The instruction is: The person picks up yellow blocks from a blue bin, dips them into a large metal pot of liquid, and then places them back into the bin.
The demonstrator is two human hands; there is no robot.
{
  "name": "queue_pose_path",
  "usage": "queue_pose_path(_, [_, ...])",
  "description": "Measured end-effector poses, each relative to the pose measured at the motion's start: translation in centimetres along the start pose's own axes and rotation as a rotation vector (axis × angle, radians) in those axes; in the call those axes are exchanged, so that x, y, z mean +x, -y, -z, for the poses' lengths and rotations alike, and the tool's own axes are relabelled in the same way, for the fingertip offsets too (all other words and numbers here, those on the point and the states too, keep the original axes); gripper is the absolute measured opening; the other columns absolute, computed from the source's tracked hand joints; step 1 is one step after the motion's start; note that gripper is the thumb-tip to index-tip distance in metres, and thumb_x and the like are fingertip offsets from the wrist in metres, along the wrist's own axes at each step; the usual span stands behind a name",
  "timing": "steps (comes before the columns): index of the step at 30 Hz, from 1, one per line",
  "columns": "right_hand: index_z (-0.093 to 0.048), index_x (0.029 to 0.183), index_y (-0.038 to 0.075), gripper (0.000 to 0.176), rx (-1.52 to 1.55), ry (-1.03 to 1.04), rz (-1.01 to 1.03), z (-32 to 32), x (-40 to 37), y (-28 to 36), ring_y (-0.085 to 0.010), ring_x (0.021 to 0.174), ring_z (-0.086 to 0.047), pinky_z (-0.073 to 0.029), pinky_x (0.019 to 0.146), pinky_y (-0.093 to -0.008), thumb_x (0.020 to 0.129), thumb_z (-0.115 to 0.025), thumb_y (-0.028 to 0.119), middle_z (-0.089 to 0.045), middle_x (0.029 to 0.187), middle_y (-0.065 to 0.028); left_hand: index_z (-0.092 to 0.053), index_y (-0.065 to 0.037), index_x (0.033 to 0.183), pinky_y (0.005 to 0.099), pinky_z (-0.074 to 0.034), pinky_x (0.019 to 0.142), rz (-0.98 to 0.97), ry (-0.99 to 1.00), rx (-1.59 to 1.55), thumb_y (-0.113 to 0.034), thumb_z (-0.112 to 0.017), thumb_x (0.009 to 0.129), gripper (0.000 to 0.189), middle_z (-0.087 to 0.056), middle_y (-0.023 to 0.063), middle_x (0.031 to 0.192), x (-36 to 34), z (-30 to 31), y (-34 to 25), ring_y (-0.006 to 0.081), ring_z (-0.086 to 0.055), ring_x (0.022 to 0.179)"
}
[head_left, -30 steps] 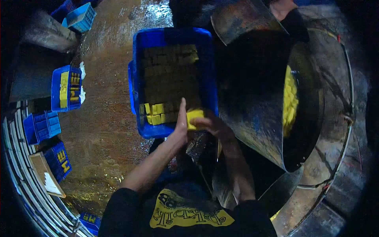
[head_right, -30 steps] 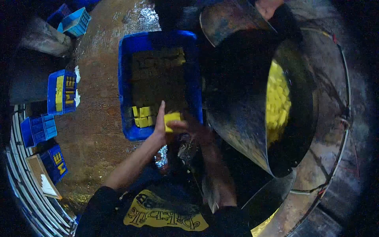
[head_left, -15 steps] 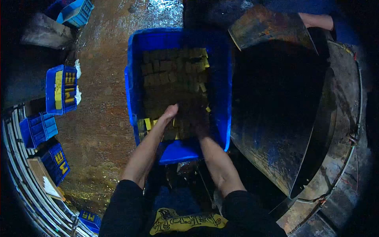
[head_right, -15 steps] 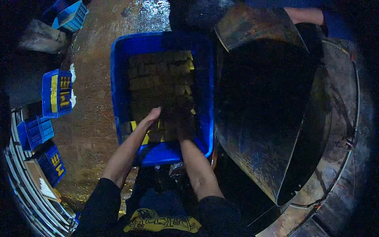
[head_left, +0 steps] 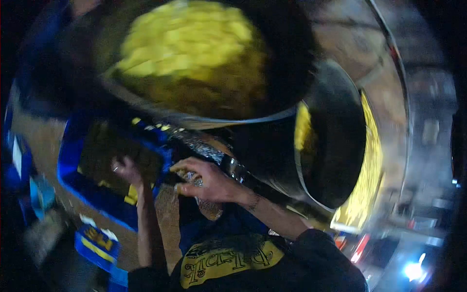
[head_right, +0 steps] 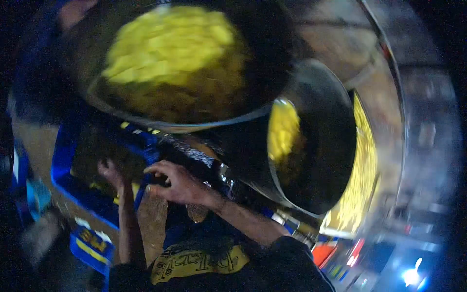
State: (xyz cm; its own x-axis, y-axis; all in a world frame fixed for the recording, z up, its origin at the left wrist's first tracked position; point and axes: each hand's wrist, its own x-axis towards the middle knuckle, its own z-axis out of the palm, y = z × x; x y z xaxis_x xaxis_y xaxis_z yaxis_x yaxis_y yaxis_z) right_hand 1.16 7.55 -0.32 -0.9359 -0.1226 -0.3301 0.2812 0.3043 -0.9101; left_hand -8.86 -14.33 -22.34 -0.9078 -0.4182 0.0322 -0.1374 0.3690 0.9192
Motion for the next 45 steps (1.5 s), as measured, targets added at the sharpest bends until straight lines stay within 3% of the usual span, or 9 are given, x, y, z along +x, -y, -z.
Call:
queue_pose_path(7, [-0.050,0.111,-0.002,0.041,0.341,-0.542,0.267,21.7,-23.2,-1.9,-0.0178,0.100,-0.053,-0.042,0.087,-0.0307,0.078,-0.064,0.018,-0.056,0.107,-0.0109,-0.049,0.002,0.105,0.0337,-0.043,0.087,-0.627,0.418,-0.798,-0.002,-0.055,0.079,0.026,-0.052,0.0170,0.104,-20.5,-8.6,-37.2,0.0263,-0.053,0.099])
queue_pose_path(10, [-0.053,0.108,0.001,0.033,0.275,-0.776,-0.089,29.6,-28.7,-9.7,-0.0154,0.095,-0.055,-0.043,0.084,-0.0295,0.079,-0.062,0.014,-0.061,0.099,-0.0099,-0.052,-0.001,0.102,0.0323,-0.044,0.081,-0.790,1.120,-0.619,-0.008,-0.058,0.079,0.025,-0.056,0.0113,0.101,-29.0,-16.6,-41.9,0.0205,-0.055,0.092])
queue_pose_path(16, [-0.055,0.109,0.011,0.029,-0.620,-0.148,-0.529,31.6,-31.6,-39.4,-0.0223,0.101,-0.053,-0.042,0.087,-0.0369,0.086,-0.049,0.026,-0.059,0.101,-0.0146,-0.046,-0.003,0.111,0.0388,-0.042,0.091,-0.499,2.145,0.565,-0.008,-0.048,0.085,0.026,-0.050,0.0162,0.111,-44.9,-30.5,-31.7,0.0245,-0.049,0.105])
queue_pose_path(19, [-0.053,0.113,0.008,0.035,0.177,-0.482,-0.463,27.6,-31.8,-49.4,-0.0236,0.107,-0.048,-0.040,0.089,-0.0370,0.088,-0.043,0.032,-0.053,0.113,-0.0150,-0.048,-0.005,0.105,0.0403,-0.044,0.085,-1.024,1.826,0.269,-0.029,-0.047,0.086,0.030,-0.052,0.0184,0.107,-48.0,-33.1,-8.7,0.0233,-0.051,0.103])
queue_pose_path(23, [-0.040,0.125,0.005,0.036,0.177,-0.808,-0.605,24.3,-30.9,-46.4,-0.0225,0.101,-0.050,-0.039,0.091,-0.0352,0.091,-0.037,0.018,-0.049,0.118,-0.0148,-0.057,-0.002,0.090,0.0343,-0.048,0.068,0.117,1.764,0.156,-0.012,-0.060,0.075,0.018,-0.060,0.0096,0.082,-49.1,-30.7,-9.2,0.0241,-0.059,0.078])
queue_pose_path(31, [-0.040,0.124,0.002,0.059,-1.308,-0.419,-0.549,21.2,-31.6,-52.8,-0.0336,0.103,-0.049,-0.040,0.090,-0.0400,0.080,-0.056,0.037,-0.045,0.122,-0.0198,-0.058,-0.002,0.088,0.0355,-0.047,0.064,-0.045,1.503,-0.045,-0.019,-0.063,0.071,0.025,-0.060,0.0124,0.080,-48.5,-26.7,-9.7,0.0247,-0.059,0.077])
queue_pose_path(35, [-0.046,0.115,0.004,0.051,-0.350,-0.164,-0.434,29.5,-32.5,-50.2,-0.0304,0.093,-0.052,-0.042,0.083,-0.0397,0.079,-0.056,0.039,-0.049,0.108,-0.0167,-0.058,-0.002,0.088,0.0360,-0.046,0.063,-0.076,1.503,-0.162,-0.021,-0.064,0.069,0.028,-0.061,0.0134,0.079,-46.9,-29.2,-9.8,0.0249,-0.059,0.077])
queue_pose_path(37, [-0.048,0.111,0.005,0.047,-0.177,-0.178,-0.396,34.5,-32.3,-48.1,-0.0288,0.088,-0.053,-0.043,0.080,-0.0395,0.079,-0.056,0.039,-0.051,0.100,-0.0152,-0.059,-0.001,0.093,0.0375,-0.047,0.070,-0.497,1.831,0.702,-0.031,-0.068,0.060,0.046,-0.060,0.0187,0.085,-45.9,-32.9,-8.9,0.0291,-0.059,0.081])
queue_pose_path(45, [-0.059,0.093,0.011,0.035,-0.543,-0.284,-0.550,46.9,-22.2,-45.3,-0.0224,0.069,-0.060,-0.047,0.066,-0.0388,0.077,-0.058,0.042,-0.060,0.072,-0.0090,-0.056,0.000,0.098,0.0396,-0.043,0.080,-0.902,1.920,0.630,-0.026,-0.068,0.058,0.049,-0.057,0.0163,0.096,-44.8,-45.8,-14.9,0.0279,-0.055,0.096])
